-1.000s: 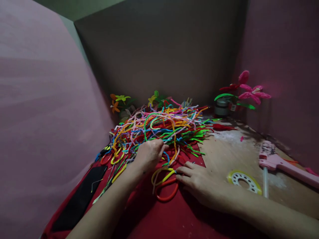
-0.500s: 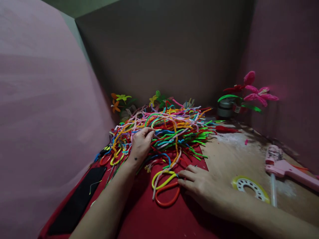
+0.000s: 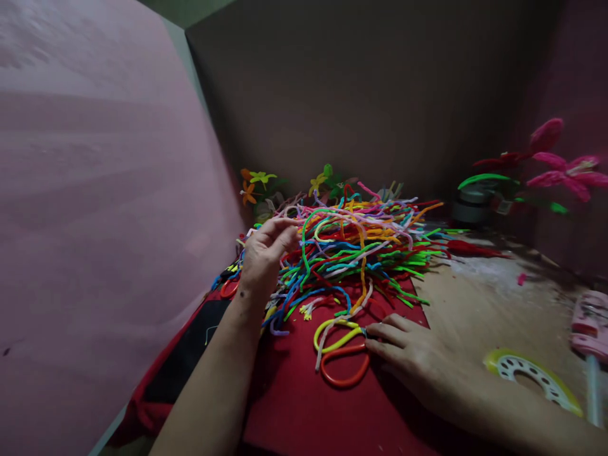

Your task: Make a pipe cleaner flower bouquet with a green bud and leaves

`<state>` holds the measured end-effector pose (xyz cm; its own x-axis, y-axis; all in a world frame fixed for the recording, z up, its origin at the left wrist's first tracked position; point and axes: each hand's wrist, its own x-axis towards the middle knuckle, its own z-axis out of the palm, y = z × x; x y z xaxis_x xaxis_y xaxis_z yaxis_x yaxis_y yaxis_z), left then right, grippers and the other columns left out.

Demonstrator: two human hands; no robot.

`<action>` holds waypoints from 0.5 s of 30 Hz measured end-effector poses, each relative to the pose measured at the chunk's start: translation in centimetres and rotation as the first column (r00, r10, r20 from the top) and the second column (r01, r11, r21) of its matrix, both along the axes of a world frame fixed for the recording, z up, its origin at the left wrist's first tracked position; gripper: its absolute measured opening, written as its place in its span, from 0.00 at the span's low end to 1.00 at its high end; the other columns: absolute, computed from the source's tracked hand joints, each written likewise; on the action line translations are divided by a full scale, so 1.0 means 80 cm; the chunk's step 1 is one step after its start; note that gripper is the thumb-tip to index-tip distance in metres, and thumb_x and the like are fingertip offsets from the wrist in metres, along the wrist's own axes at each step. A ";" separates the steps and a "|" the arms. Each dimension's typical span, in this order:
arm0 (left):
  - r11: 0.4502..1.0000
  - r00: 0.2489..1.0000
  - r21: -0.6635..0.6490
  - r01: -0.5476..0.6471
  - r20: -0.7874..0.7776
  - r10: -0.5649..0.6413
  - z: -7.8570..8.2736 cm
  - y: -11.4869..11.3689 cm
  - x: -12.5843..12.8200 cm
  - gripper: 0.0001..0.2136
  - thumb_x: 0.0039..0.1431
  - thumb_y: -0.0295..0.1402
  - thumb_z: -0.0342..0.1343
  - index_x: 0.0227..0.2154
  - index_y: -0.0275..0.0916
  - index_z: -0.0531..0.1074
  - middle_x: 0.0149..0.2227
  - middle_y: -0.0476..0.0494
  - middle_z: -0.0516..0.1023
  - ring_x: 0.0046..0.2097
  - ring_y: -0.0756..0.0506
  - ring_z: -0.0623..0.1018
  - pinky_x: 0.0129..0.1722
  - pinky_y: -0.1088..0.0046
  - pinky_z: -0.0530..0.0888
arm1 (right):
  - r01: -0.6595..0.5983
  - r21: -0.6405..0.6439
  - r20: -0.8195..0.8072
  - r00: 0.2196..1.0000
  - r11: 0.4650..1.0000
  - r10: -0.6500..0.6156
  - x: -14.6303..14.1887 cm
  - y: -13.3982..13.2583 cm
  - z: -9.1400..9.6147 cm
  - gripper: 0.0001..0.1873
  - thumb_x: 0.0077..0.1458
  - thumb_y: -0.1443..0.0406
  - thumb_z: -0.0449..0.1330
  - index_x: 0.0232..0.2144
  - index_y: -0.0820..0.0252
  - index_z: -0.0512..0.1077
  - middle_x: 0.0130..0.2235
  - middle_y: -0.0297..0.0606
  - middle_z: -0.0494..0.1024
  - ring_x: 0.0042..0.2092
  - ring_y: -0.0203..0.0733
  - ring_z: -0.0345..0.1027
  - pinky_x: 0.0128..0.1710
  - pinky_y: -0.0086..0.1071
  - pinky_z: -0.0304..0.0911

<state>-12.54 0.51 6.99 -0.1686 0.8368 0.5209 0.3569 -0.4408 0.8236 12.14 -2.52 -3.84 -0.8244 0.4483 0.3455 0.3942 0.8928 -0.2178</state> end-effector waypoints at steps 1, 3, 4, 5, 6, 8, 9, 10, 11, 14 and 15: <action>0.993 0.988 -0.084 0.083 -0.121 -0.093 0.002 -0.005 0.001 0.09 0.52 0.37 0.56 0.33 0.37 0.73 0.29 0.48 0.75 0.30 0.51 0.73 0.31 0.78 0.68 | -0.002 0.001 -0.003 1.000 1.000 0.002 0.000 0.000 0.000 0.19 0.56 0.74 0.50 0.47 0.58 0.70 0.49 0.43 0.74 0.44 0.46 0.65 0.42 0.41 0.65; 0.932 0.858 -0.331 0.146 -0.427 -0.286 0.002 -0.015 0.001 0.08 0.52 0.36 0.55 0.31 0.39 0.74 0.31 0.47 0.77 0.33 0.49 0.74 0.34 0.76 0.69 | -0.002 0.001 -0.008 1.000 1.000 0.002 0.000 0.000 -0.001 0.19 0.56 0.74 0.49 0.47 0.58 0.70 0.48 0.43 0.74 0.44 0.46 0.65 0.42 0.41 0.66; 0.906 0.748 -0.419 0.063 -0.581 -0.321 -0.001 -0.018 0.001 0.07 0.53 0.35 0.54 0.30 0.39 0.75 0.30 0.47 0.77 0.34 0.48 0.75 0.35 0.75 0.69 | -0.001 0.003 -0.013 1.000 1.000 0.001 0.000 0.000 -0.001 0.19 0.56 0.74 0.49 0.47 0.58 0.70 0.48 0.44 0.74 0.44 0.46 0.66 0.41 0.41 0.66; 0.891 0.625 -0.446 -0.082 -0.719 -0.302 -0.004 -0.020 -0.001 0.08 0.53 0.35 0.53 0.30 0.40 0.75 0.30 0.45 0.77 0.34 0.47 0.75 0.35 0.73 0.69 | -0.002 0.003 -0.012 1.000 1.000 0.002 0.000 0.000 -0.002 0.19 0.56 0.74 0.49 0.48 0.58 0.70 0.48 0.44 0.74 0.44 0.45 0.66 0.41 0.40 0.66; 0.876 0.496 -0.414 -0.248 -0.831 -0.252 -0.009 -0.020 -0.002 0.09 0.54 0.35 0.51 0.30 0.39 0.75 0.31 0.43 0.78 0.34 0.46 0.76 0.35 0.72 0.69 | -0.002 0.007 -0.013 1.000 1.000 0.002 0.001 0.000 -0.002 0.20 0.56 0.74 0.49 0.48 0.58 0.70 0.48 0.44 0.74 0.44 0.46 0.66 0.41 0.40 0.66; 0.818 0.282 -0.281 -0.502 -0.947 -0.153 -0.021 -0.017 -0.008 0.11 0.54 0.37 0.50 0.31 0.38 0.75 0.34 0.37 0.78 0.37 0.41 0.77 0.35 0.68 0.69 | -0.002 0.017 -0.012 1.000 1.000 0.002 0.001 0.001 -0.004 0.19 0.56 0.74 0.50 0.48 0.58 0.70 0.48 0.45 0.74 0.44 0.46 0.66 0.41 0.40 0.66; 0.792 0.230 -0.261 -0.552 -0.961 -0.156 -0.027 -0.014 -0.011 0.12 0.54 0.39 0.50 0.31 0.37 0.75 0.35 0.35 0.78 0.38 0.39 0.77 0.35 0.67 0.69 | -0.002 0.025 -0.012 1.000 1.000 0.002 0.000 0.002 -0.005 0.19 0.56 0.74 0.50 0.47 0.58 0.70 0.48 0.45 0.74 0.44 0.46 0.66 0.41 0.41 0.66; 0.777 0.216 -0.267 -0.570 -0.961 -0.172 -0.033 -0.010 -0.014 0.13 0.53 0.39 0.51 0.31 0.36 0.76 0.35 0.34 0.78 0.38 0.39 0.77 0.34 0.67 0.70 | 0.000 0.032 -0.010 1.000 0.999 0.001 0.000 0.002 -0.005 0.18 0.56 0.73 0.50 0.47 0.59 0.71 0.48 0.45 0.74 0.44 0.46 0.66 0.41 0.41 0.66; 0.771 0.216 -0.281 -0.571 -0.958 -0.189 -0.038 -0.007 -0.016 0.12 0.52 0.39 0.51 0.30 0.36 0.76 0.34 0.34 0.78 0.38 0.39 0.77 0.34 0.68 0.70 | 0.000 0.039 -0.008 1.000 0.999 0.001 -0.001 0.002 -0.006 0.18 0.56 0.73 0.50 0.46 0.59 0.71 0.48 0.45 0.74 0.43 0.47 0.66 0.41 0.41 0.67; 0.776 0.238 -0.292 -0.559 -0.953 -0.187 -0.042 -0.003 -0.020 0.11 0.51 0.34 0.49 0.28 0.37 0.76 0.33 0.35 0.79 0.36 0.41 0.77 0.33 0.70 0.69 | -0.007 0.057 -0.017 1.000 0.998 0.008 -0.003 0.002 -0.005 0.17 0.56 0.73 0.50 0.45 0.61 0.72 0.46 0.45 0.75 0.43 0.47 0.66 0.39 0.41 0.67; 0.779 0.245 -0.284 -0.559 -0.954 -0.171 -0.040 -0.004 -0.021 0.11 0.52 0.33 0.47 0.29 0.37 0.75 0.33 0.35 0.78 0.36 0.42 0.77 0.32 0.70 0.69 | -0.008 0.059 -0.022 1.000 0.998 0.010 -0.003 0.002 -0.003 0.17 0.56 0.74 0.50 0.45 0.61 0.72 0.46 0.45 0.75 0.43 0.48 0.66 0.39 0.41 0.68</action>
